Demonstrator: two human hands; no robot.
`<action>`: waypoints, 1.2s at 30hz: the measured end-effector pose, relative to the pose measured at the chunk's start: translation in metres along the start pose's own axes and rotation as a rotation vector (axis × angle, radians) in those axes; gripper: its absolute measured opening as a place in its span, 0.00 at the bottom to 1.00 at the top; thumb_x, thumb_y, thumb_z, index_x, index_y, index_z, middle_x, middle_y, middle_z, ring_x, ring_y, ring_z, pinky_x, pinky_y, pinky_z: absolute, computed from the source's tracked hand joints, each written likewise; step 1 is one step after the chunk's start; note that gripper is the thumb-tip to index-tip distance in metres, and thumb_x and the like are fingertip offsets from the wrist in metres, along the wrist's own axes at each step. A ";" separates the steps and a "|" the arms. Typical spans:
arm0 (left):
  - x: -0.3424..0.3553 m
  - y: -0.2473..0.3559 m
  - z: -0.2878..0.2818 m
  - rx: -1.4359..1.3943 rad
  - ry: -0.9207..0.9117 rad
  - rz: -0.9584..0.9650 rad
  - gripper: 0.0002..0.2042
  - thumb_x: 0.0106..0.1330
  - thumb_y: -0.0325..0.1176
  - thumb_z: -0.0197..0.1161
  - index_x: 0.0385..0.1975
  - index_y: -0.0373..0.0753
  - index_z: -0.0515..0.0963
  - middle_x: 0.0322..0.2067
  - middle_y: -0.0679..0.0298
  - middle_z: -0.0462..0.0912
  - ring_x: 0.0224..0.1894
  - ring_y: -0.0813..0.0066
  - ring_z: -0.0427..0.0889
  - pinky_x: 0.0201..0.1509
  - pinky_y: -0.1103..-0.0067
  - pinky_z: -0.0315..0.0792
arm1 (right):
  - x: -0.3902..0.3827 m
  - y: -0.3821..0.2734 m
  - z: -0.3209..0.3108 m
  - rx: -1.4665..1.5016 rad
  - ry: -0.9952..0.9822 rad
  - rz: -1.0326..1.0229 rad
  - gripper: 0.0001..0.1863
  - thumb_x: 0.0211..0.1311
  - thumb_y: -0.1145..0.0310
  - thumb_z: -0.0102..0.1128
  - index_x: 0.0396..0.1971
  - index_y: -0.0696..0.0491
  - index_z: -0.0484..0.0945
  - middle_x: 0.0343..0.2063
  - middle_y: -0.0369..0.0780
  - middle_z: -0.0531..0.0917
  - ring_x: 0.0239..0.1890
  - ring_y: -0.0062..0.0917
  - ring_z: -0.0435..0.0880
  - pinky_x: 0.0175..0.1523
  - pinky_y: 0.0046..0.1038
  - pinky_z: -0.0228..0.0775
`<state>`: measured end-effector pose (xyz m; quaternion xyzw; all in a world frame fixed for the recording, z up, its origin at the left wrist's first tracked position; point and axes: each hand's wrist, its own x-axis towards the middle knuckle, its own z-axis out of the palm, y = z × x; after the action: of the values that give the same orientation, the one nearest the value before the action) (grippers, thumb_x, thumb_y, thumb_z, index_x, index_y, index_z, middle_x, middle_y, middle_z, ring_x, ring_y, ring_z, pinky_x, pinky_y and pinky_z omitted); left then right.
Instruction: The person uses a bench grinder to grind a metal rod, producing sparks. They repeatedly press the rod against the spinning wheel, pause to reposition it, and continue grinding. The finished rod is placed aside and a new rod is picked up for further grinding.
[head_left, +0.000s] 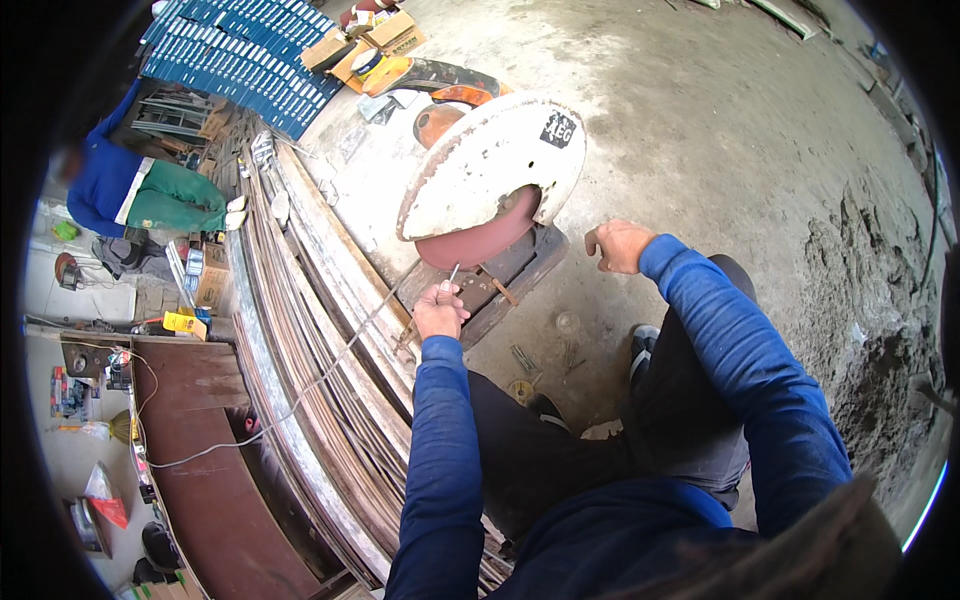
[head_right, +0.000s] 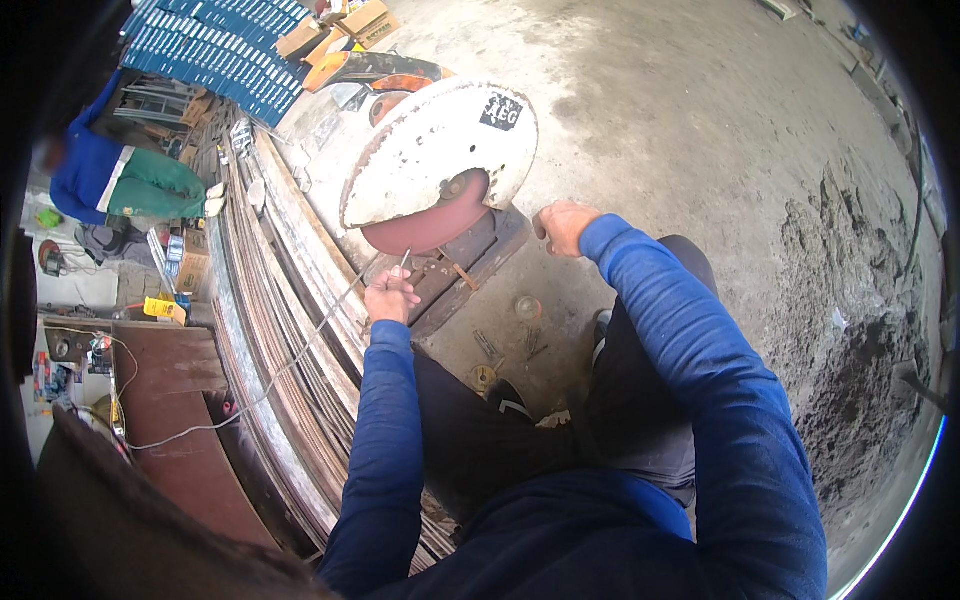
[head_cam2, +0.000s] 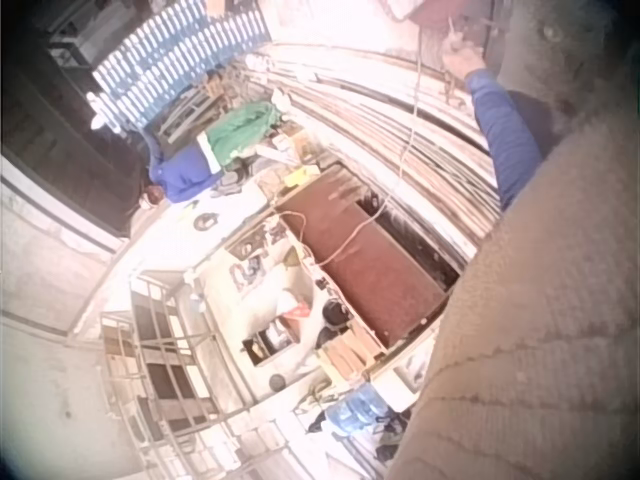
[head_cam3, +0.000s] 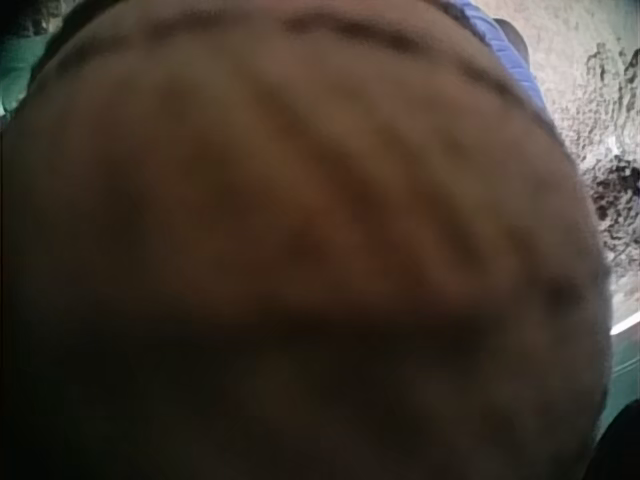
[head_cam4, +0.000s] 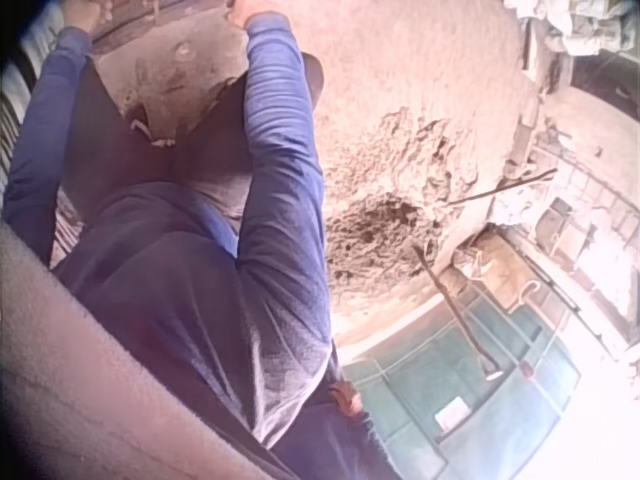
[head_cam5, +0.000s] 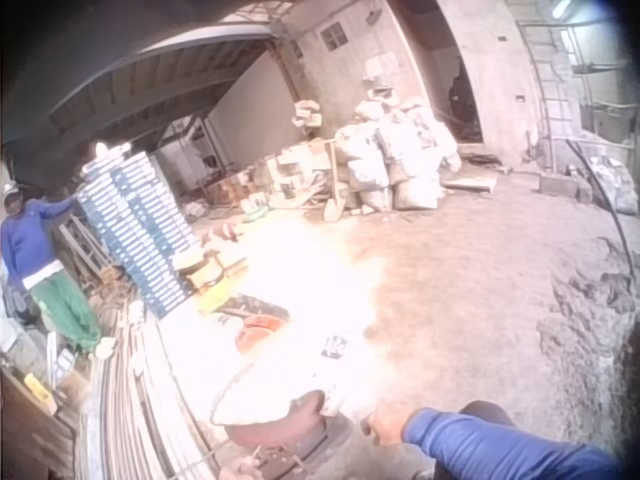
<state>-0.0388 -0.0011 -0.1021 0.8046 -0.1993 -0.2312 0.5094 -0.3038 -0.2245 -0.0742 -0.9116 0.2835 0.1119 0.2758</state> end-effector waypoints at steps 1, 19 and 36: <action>-0.001 0.001 0.000 0.009 -0.005 0.006 0.13 0.72 0.36 0.56 0.31 0.33 0.80 0.16 0.65 0.76 0.13 0.78 0.75 0.15 0.80 0.66 | 0.000 0.000 0.000 -0.001 0.008 -0.013 0.18 0.48 0.68 0.67 0.42 0.54 0.82 0.38 0.47 0.85 0.47 0.40 0.83 0.51 0.38 0.76; 0.039 -0.040 -0.009 0.157 0.061 0.132 0.17 0.71 0.40 0.57 0.24 0.33 0.81 0.16 0.62 0.76 0.19 0.75 0.72 0.26 0.74 0.67 | 0.002 -0.002 0.000 0.001 0.004 -0.015 0.18 0.47 0.68 0.68 0.42 0.53 0.82 0.39 0.47 0.85 0.48 0.40 0.83 0.52 0.37 0.75; 0.011 0.004 0.006 0.310 0.330 0.211 0.13 0.68 0.34 0.60 0.29 0.29 0.83 0.23 0.53 0.85 0.26 0.62 0.83 0.35 0.68 0.74 | 0.002 -0.005 0.000 -0.011 0.012 -0.039 0.18 0.46 0.69 0.67 0.41 0.53 0.82 0.38 0.47 0.85 0.46 0.41 0.83 0.50 0.38 0.75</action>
<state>-0.0334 -0.0128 -0.1025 0.8747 -0.2294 -0.0091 0.4268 -0.2993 -0.2216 -0.0722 -0.9192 0.2665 0.1026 0.2711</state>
